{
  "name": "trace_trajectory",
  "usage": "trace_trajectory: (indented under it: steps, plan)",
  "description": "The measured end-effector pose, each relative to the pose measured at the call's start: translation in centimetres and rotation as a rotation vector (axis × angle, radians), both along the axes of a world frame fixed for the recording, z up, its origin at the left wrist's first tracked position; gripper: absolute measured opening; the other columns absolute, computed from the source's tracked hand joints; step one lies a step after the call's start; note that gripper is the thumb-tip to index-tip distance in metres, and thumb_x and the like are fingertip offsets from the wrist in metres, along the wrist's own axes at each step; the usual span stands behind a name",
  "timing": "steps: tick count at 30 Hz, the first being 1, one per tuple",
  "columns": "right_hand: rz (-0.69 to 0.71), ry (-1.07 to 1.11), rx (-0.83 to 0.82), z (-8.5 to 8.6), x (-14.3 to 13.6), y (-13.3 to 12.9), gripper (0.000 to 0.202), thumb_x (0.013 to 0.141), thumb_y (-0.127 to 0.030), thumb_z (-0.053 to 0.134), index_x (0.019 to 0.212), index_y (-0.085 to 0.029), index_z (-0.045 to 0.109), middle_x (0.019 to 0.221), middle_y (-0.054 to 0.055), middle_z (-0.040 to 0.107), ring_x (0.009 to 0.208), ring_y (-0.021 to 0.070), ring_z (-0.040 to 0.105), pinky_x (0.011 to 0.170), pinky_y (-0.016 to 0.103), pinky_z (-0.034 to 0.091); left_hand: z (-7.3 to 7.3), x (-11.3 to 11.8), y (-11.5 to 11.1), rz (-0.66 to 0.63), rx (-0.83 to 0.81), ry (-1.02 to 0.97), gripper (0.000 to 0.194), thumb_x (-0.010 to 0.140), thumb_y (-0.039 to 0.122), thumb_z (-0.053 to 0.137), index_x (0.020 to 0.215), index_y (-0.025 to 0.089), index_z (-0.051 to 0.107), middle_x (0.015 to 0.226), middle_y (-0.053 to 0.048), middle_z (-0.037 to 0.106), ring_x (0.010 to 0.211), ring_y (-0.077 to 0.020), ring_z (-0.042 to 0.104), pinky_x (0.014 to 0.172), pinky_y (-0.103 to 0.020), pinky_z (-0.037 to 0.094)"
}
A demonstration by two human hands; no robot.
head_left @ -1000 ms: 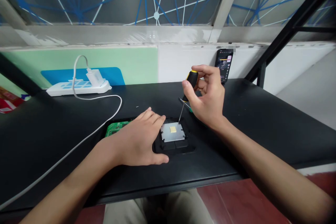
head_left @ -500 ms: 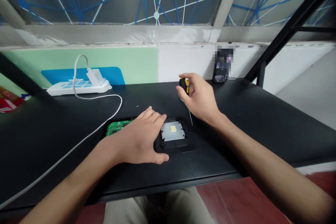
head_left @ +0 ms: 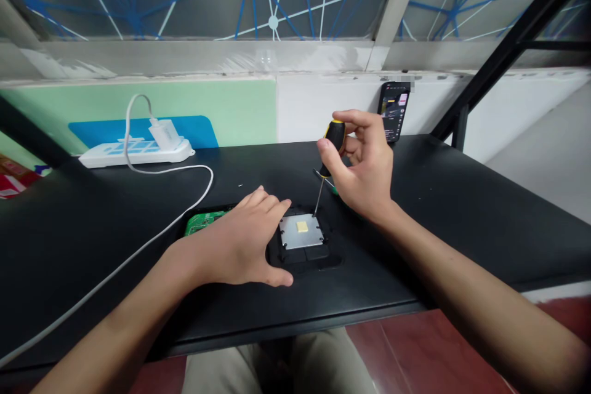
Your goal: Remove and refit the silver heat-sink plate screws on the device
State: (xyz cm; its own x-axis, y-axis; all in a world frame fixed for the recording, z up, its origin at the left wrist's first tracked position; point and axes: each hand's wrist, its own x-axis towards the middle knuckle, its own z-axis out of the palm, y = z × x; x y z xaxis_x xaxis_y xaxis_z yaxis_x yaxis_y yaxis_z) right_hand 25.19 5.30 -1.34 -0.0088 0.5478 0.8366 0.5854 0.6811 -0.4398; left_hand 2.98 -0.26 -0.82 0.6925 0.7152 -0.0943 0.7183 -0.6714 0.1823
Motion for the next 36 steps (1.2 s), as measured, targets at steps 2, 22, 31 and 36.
trace_trajectory:
  steps: [2,22,31,36]
  plan:
    - [0.018,-0.008,-0.001,-0.1,-0.1,-0.1,0.034,0.093,-0.038,0.059,0.124,-0.026,0.05,0.105,0.005,0.063,0.064,0.0132,0.062,0.066,0.036,0.056,0.0,0.1,0.0,0.009,-0.003,0.005,0.108,0.073,0.063,0.077,0.153,0.006,0.034,0.152,-0.023,0.046,0.148,-0.0441,0.031,0.124,-0.057,0.02]
    - [-0.165,-0.398,-0.243,-0.1,0.4,1.2,0.03,0.089,-0.028,0.063,0.118,-0.021,0.063,0.104,0.009,0.072,0.084,0.0229,0.066,0.076,0.041,0.053,-0.1,0.1,0.0,-0.003,-0.014,0.008,0.109,0.074,0.063,0.074,0.154,0.004,0.029,0.154,-0.024,0.041,0.15,-0.0437,0.027,0.125,-0.055,0.016]
    - [-0.186,-0.714,-0.469,-1.0,0.4,1.6,0.031,0.09,-0.03,0.058,0.117,-0.017,0.065,0.1,0.011,0.073,0.095,0.0288,0.059,0.084,0.042,0.048,0.0,0.2,-0.1,-0.014,0.001,-0.07,0.107,0.07,0.054,0.076,0.152,0.005,0.03,0.148,-0.024,0.044,0.145,-0.0461,0.032,0.12,-0.063,0.023]
    - [-0.158,-0.806,-0.547,-1.2,0.5,1.5,0.028,0.089,-0.029,0.058,0.112,-0.015,0.068,0.103,0.014,0.073,0.097,0.0302,0.059,0.087,0.041,0.046,0.3,0.6,-0.2,-0.063,0.047,-0.064,0.105,0.071,0.047,0.075,0.152,0.0,0.028,0.145,-0.027,0.043,0.143,-0.0461,0.034,0.119,-0.062,0.026]
